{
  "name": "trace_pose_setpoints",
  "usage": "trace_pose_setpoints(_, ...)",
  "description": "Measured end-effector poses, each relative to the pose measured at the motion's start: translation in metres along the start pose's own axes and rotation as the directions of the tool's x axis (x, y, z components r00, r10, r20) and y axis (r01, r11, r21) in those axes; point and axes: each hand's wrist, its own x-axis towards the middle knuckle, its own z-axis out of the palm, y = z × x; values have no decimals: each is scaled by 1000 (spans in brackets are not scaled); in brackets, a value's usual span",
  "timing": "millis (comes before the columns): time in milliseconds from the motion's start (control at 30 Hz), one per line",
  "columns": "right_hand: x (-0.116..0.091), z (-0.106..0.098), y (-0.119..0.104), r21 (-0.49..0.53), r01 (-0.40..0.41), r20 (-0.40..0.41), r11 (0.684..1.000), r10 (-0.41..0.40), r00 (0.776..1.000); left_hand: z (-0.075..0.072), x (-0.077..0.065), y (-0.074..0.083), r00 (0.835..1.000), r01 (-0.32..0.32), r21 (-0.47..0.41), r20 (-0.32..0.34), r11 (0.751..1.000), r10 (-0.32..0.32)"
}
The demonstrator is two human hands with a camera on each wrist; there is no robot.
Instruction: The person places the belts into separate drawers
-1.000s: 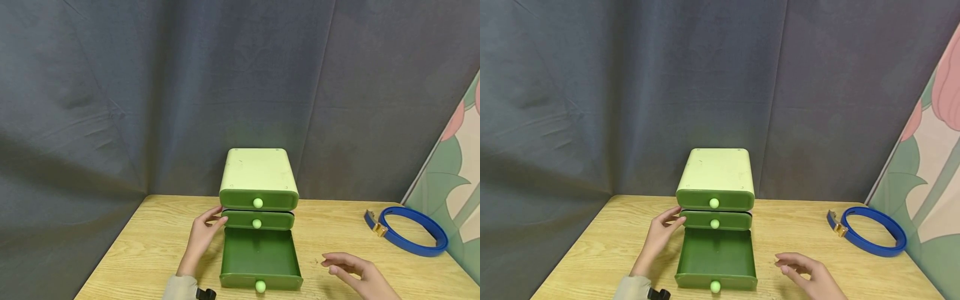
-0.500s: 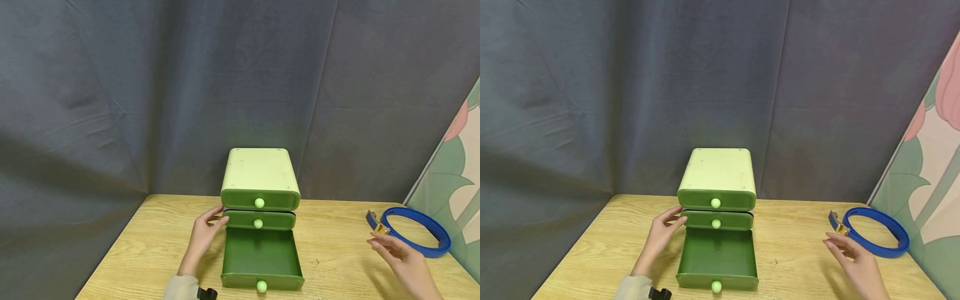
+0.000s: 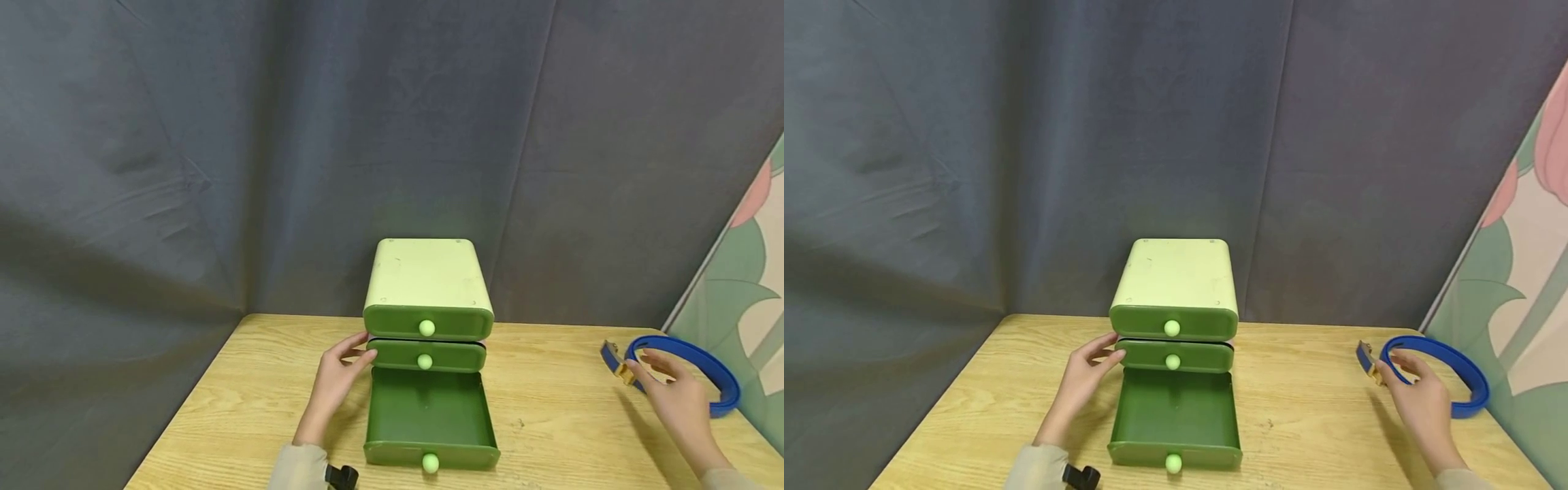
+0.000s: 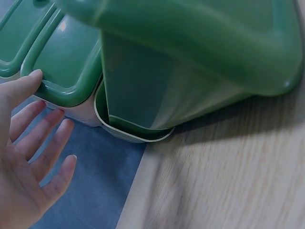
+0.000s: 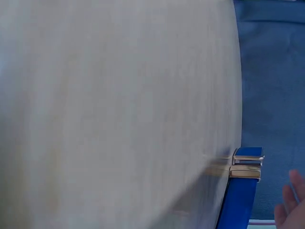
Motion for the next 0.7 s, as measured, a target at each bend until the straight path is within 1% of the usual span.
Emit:
trace_pose_setpoints(167,18,9,0,-82,-65,82,995,72,994,0,0,-2,1000,0,2,3,1000,0)
trace_pose_setpoints(367,30,14,7,-185,-129,151,974,158,976,-1,0,0,1000,1,7,5,1000,-1)
trace_pose_setpoints(500,37,17,12,-225,-175,195,959,220,956,0,0,-1,1000,-2,5,6,1000,2)
trace_pose_setpoints(700,41,17,17,-232,-216,287,949,279,916,0,0,-5,1000,-5,3,5,1000,5)
